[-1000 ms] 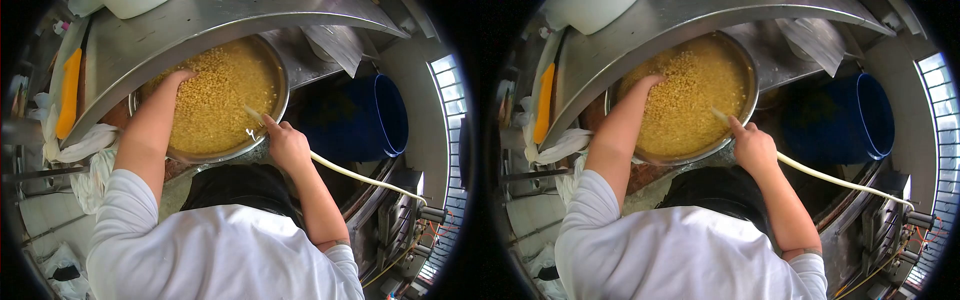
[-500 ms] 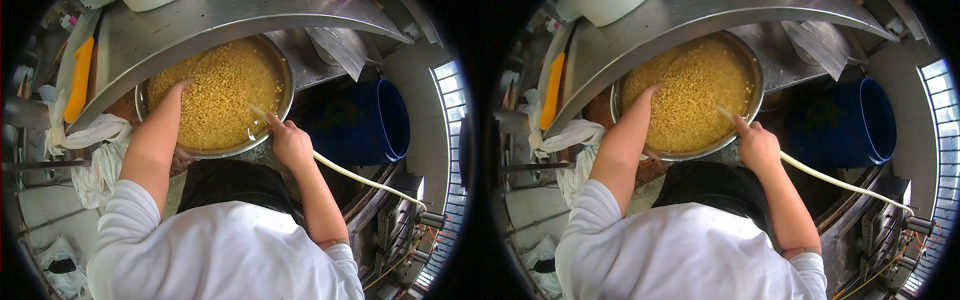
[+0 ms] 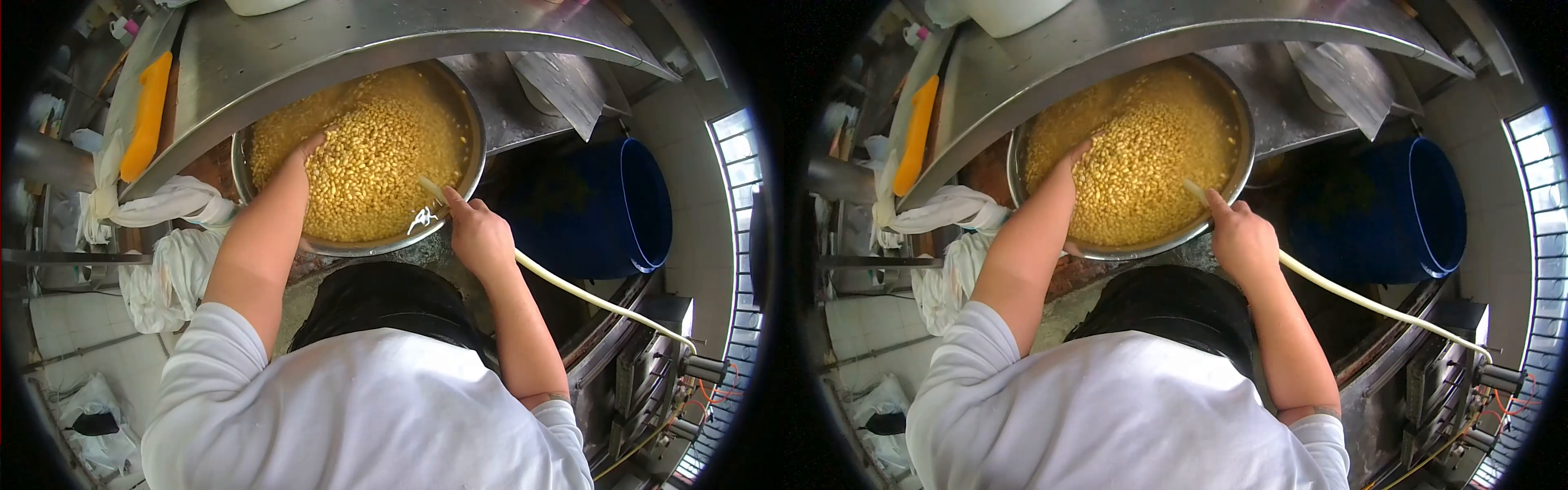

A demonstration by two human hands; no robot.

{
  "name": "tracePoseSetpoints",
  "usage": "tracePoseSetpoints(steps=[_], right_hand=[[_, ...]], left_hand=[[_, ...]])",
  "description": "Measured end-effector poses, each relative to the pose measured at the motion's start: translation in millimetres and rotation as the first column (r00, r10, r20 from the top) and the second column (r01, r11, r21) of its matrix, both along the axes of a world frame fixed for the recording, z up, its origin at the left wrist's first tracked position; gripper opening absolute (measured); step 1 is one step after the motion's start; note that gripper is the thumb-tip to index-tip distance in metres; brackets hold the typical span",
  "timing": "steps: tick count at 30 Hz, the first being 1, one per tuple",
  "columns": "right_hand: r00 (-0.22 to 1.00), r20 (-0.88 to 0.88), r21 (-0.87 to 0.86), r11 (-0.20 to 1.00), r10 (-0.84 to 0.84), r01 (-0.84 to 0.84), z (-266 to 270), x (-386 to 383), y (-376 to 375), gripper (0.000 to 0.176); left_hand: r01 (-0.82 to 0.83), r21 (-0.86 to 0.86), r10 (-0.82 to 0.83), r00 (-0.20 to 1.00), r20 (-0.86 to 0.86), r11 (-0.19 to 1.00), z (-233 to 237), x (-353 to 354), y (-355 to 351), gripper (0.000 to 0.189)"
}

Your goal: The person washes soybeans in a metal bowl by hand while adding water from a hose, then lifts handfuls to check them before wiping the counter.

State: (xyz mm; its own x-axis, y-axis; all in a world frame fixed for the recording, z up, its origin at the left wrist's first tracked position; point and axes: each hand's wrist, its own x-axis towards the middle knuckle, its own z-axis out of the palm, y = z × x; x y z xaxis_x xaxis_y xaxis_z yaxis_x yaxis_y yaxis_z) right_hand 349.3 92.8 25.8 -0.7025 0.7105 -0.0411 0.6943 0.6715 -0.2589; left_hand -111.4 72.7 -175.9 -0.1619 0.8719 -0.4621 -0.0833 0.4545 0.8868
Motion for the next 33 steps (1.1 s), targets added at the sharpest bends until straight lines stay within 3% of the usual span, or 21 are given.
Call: tracePoseSetpoints(steps=[3,10,11,12,15,18,20,23,24,26,28,30,33], right_hand=[[1.0,0.005,-0.001,1.0,-0.002,0.002,1,0,-1,0.056],[1.0,0.017,0.009,1.0,-0.002,0.002,0,-1,0,0.057],[1.0,0.017,0.01,1.0,-0.003,0.003,-1,0,0,0.057],[1.0,0.018,0.007,1.0,0.0,0.0,-1,0,0,0.057],[1.0,0.007,0.012,1.0,-0.001,0.001,-2,0,0,0.058],[1.0,0.003,0.015,1.0,-0.002,0.002,-2,-1,-1,0.057],[1.0,0.005,0.005,1.0,-0.01,0.01,-3,-1,0,0.056],[1.0,-0.006,-0.001,1.0,-0.015,0.015,-3,-1,0,0.055],[1.0,-0.005,-0.002,1.0,-0.014,0.014,-4,-1,0,0.055],[1.0,-0.025,0.002,1.0,-0.004,0.004,-4,-1,0,0.055],[1.0,-0.018,0.002,1.0,-0.006,0.006,-3,-1,0,0.055],[1.0,-0.012,0.003,1.0,-0.008,0.008,-2,-1,0,0.055],[1.0,-0.003,0.001,1.0,-0.009,0.009,-2,-2,-1,0.055]], left_hand=[[-0.041,0.129,0.013,0.977,0.212,0.991,-6,1,1,0.09],[-0.1,0.298,-0.076,0.848,0.525,0.949,-13,1,11,0.092],[-0.074,0.297,-0.09,0.859,0.505,0.952,-12,-1,8,0.093],[0.0,0.306,-0.094,0.951,0.293,0.952,-1,2,3,0.089],[-0.028,0.121,0.016,0.995,0.1,0.992,12,17,5,0.08],[0.004,0.144,-0.043,0.962,0.269,0.99,15,22,9,0.077],[-0.014,0.043,0.012,0.999,0.041,0.999,52,39,-6,0.082],[-0.056,-0.025,0.053,0.992,-0.117,0.998,110,70,-22,0.101],[-0.057,-0.026,0.054,0.992,-0.116,0.998,114,65,-24,0.101],[0.162,-0.1,-0.173,0.979,-0.108,0.982,124,54,-27,0.112],[0.111,-0.176,-0.12,0.992,-0.041,0.978,169,69,-42,0.112],[0.064,-0.254,-0.061,0.998,0.021,0.965,172,72,-49,0.113],[-0.006,-0.145,0.01,0.999,0.033,0.989,128,57,-58,0.127]])
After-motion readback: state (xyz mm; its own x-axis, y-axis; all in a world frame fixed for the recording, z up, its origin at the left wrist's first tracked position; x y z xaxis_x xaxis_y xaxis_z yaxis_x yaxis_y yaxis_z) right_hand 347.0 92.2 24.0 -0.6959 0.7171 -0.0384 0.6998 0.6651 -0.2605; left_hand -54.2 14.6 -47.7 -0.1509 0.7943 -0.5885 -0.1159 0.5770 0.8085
